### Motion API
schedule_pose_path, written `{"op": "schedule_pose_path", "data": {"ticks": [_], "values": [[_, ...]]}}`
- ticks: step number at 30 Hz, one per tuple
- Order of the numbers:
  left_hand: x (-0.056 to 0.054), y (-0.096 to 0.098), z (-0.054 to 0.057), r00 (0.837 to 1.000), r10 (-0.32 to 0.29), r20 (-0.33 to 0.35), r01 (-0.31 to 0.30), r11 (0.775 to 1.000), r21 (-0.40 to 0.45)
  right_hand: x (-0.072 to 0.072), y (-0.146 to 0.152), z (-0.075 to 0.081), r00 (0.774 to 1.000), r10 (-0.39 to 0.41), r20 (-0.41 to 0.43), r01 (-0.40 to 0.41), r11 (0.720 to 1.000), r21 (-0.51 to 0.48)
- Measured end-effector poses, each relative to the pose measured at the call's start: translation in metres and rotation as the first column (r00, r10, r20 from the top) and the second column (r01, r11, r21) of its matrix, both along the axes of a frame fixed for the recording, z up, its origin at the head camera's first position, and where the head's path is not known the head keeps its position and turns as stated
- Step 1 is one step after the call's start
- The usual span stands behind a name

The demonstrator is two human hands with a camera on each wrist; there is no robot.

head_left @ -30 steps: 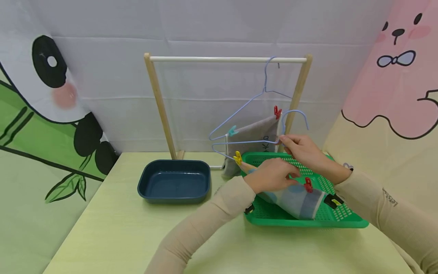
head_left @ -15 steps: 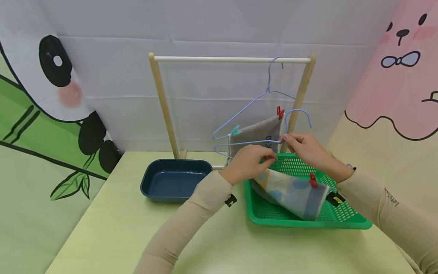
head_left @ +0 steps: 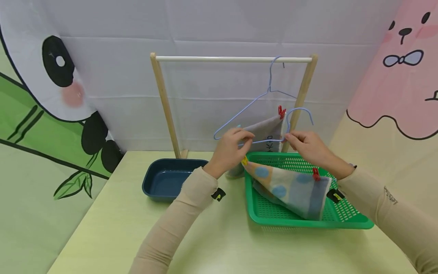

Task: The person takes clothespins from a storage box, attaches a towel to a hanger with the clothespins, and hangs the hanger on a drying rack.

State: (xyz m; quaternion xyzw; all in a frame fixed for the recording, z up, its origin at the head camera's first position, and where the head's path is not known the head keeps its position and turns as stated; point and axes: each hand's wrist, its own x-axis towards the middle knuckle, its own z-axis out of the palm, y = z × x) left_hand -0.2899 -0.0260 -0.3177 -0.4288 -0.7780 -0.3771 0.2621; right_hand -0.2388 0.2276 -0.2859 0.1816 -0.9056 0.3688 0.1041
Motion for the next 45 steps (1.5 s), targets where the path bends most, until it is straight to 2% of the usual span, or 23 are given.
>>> {"op": "schedule_pose_path", "data": {"ticks": [2,4,10,14,18,25,30,36,39,45], "values": [[-0.001,-0.003,-0.001,1.000,0.024,-0.015,-0.024,1.000,0.005,0.000,0.001,0.001,1.000,-0.003,0.019,0.003,1.000,0.011],[-0.003,-0.005,-0.001,0.999,0.037,-0.002,-0.037,0.999,-0.010,-0.001,0.002,0.003,1.000,-0.009,0.024,0.008,1.000,0.026],[-0.005,-0.010,-0.004,0.990,0.064,0.126,-0.050,0.993,-0.108,-0.003,0.002,0.006,1.000,-0.018,-0.007,0.018,0.998,0.065],[-0.006,-0.011,-0.007,0.980,0.055,0.191,-0.029,0.990,-0.136,-0.004,0.003,0.006,0.999,-0.007,-0.040,0.010,0.998,0.065],[-0.007,-0.012,-0.010,0.974,0.037,0.222,-0.006,0.990,-0.138,-0.005,0.003,0.007,0.996,0.007,-0.085,-0.001,0.998,0.069],[-0.011,-0.017,-0.016,0.983,0.005,0.186,0.026,0.986,-0.163,-0.009,0.005,0.009,0.978,0.026,-0.205,-0.012,0.997,0.070],[-0.013,-0.018,-0.018,0.988,-0.023,0.150,0.041,0.992,-0.121,-0.015,0.002,0.009,0.937,0.039,-0.348,-0.005,0.995,0.097],[-0.015,-0.018,-0.013,0.994,-0.016,0.105,0.023,0.998,-0.066,-0.026,-0.005,0.012,0.884,-0.002,-0.468,0.080,0.986,0.147],[-0.015,-0.017,-0.009,0.996,0.004,0.093,0.001,0.999,-0.050,-0.030,-0.008,0.015,0.880,-0.028,-0.474,0.118,0.980,0.162],[-0.012,-0.018,-0.001,0.992,0.054,0.111,-0.051,0.998,-0.027,-0.037,-0.014,0.020,0.892,-0.065,-0.448,0.147,0.977,0.151]]}}
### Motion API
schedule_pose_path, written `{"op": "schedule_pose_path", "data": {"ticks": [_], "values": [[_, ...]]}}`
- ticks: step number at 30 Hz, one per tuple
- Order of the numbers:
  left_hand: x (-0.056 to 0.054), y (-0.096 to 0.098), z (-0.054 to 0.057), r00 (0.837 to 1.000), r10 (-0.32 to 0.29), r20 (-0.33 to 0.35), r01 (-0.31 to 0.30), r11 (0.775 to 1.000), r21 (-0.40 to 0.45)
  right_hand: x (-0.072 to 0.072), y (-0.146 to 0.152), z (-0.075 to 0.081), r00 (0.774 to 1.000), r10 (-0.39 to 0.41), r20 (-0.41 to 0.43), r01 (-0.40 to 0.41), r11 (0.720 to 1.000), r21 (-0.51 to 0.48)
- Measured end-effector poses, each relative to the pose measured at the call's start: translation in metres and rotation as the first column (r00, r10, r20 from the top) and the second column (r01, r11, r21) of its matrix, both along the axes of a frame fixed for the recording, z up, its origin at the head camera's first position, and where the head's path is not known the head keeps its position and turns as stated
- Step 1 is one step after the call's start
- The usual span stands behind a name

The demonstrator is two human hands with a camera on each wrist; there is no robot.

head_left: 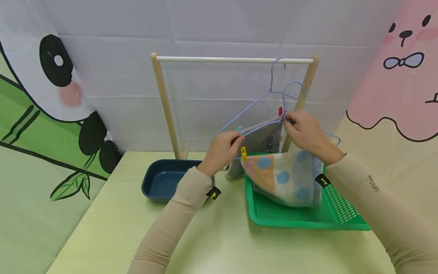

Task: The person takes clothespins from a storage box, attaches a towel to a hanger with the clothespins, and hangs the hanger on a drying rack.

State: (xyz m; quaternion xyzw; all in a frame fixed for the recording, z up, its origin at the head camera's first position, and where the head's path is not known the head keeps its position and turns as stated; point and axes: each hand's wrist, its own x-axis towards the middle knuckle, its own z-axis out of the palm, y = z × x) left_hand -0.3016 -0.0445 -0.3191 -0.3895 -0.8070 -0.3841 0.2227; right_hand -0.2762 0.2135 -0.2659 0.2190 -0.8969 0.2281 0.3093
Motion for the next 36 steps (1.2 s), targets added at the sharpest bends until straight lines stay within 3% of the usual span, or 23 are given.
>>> {"op": "schedule_pose_path", "data": {"ticks": [14,20,25,31,36], "values": [[0.024,-0.016,0.038,0.996,0.085,0.024,-0.086,0.996,0.025,-0.012,-0.016,0.010,0.988,0.006,-0.154,-0.002,1.000,0.023],[0.036,-0.025,0.053,0.992,0.117,0.046,-0.116,0.993,-0.025,-0.011,-0.025,0.017,0.989,0.005,-0.147,-0.001,1.000,0.029],[0.044,-0.030,0.063,0.990,0.139,0.014,-0.139,0.990,-0.027,-0.013,-0.032,0.024,0.989,0.018,-0.147,-0.015,1.000,0.025],[0.048,-0.030,0.073,0.986,0.168,-0.018,-0.168,0.985,-0.023,-0.021,-0.035,0.031,0.982,0.036,-0.183,-0.035,0.999,0.012],[0.049,-0.027,0.081,0.981,0.193,-0.012,-0.193,0.981,-0.012,-0.025,-0.036,0.039,0.986,0.028,-0.166,-0.024,0.999,0.023]]}}
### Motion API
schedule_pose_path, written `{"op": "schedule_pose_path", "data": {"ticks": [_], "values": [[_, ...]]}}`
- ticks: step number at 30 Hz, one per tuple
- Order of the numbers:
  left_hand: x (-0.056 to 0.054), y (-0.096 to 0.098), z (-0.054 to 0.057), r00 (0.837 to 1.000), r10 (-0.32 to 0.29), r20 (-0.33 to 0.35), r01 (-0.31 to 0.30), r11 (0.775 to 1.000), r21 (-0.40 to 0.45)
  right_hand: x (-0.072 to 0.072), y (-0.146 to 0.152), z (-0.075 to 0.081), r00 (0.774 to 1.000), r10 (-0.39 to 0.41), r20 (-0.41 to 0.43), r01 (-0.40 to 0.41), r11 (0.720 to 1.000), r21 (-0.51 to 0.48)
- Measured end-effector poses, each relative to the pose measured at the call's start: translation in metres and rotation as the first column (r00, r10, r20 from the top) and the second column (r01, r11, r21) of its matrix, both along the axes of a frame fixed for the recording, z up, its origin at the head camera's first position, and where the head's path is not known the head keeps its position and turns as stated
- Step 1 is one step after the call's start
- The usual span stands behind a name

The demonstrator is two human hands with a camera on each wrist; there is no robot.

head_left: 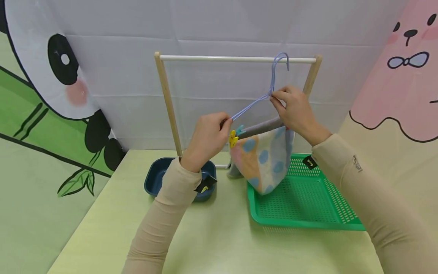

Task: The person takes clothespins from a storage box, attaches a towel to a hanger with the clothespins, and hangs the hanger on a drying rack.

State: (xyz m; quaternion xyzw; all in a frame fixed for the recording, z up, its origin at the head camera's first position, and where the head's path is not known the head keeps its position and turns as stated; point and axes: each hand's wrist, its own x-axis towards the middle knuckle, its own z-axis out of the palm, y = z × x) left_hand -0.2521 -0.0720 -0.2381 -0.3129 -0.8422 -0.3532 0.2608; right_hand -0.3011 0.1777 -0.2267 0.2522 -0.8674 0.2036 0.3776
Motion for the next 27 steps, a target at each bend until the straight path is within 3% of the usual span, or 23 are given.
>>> {"op": "schedule_pose_path", "data": {"ticks": [13,21,27], "values": [[0.016,-0.005,0.013,0.998,0.051,0.028,-0.051,0.998,0.025,0.005,-0.009,0.011,1.000,0.001,0.010,-0.001,1.000,0.024],[0.019,-0.011,0.017,0.996,0.084,0.034,-0.086,0.996,0.033,0.004,-0.016,0.017,1.000,-0.008,-0.009,0.008,0.997,0.070],[0.021,-0.011,0.025,0.995,0.097,0.025,-0.098,0.995,0.024,0.002,-0.019,0.023,1.000,-0.005,0.003,0.005,0.999,0.039]]}}
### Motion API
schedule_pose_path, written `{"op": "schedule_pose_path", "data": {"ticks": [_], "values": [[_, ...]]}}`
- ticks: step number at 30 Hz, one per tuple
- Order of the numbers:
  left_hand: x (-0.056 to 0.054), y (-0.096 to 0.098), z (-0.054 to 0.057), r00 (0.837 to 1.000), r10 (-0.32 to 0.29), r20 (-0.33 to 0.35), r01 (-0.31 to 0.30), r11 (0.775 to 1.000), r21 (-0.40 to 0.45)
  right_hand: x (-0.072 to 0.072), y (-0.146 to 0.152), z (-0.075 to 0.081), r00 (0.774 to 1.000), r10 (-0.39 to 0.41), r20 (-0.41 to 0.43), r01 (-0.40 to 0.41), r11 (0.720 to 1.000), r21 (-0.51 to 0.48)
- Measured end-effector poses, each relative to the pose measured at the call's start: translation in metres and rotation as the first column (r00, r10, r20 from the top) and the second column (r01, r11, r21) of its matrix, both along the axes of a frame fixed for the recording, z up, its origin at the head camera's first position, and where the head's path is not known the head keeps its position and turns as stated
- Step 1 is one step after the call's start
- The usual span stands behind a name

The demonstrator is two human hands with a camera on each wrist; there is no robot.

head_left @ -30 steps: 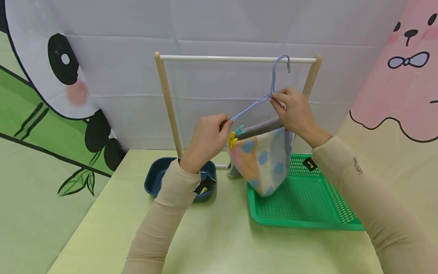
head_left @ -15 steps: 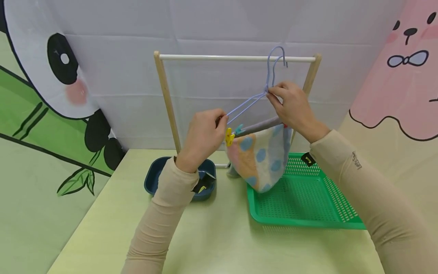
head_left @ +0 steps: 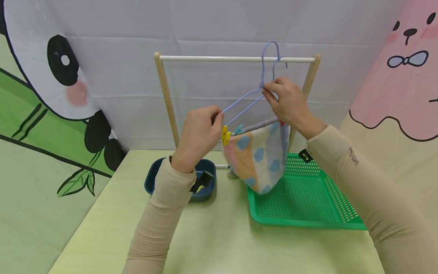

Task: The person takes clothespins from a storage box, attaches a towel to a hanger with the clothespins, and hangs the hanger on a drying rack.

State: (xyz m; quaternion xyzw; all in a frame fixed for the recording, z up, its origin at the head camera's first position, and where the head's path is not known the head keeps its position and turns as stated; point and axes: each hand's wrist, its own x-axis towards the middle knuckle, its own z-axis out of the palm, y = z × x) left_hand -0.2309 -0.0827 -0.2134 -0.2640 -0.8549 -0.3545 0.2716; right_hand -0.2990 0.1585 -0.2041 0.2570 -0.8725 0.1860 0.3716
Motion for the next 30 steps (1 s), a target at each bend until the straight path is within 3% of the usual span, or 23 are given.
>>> {"op": "schedule_pose_path", "data": {"ticks": [10,23,30], "values": [[-0.004,0.007,0.009,1.000,0.029,0.000,-0.029,0.999,-0.046,-0.006,0.003,0.005,0.999,-0.018,0.037,0.020,0.998,-0.056],[-0.030,0.034,-0.006,0.999,0.018,-0.027,-0.019,0.997,-0.068,-0.022,0.023,-0.005,0.997,-0.049,0.064,0.055,0.995,-0.082],[-0.038,0.049,-0.013,1.000,-0.004,0.018,0.005,0.999,-0.041,-0.032,0.034,-0.007,0.991,-0.083,0.103,0.091,0.992,-0.083]]}}
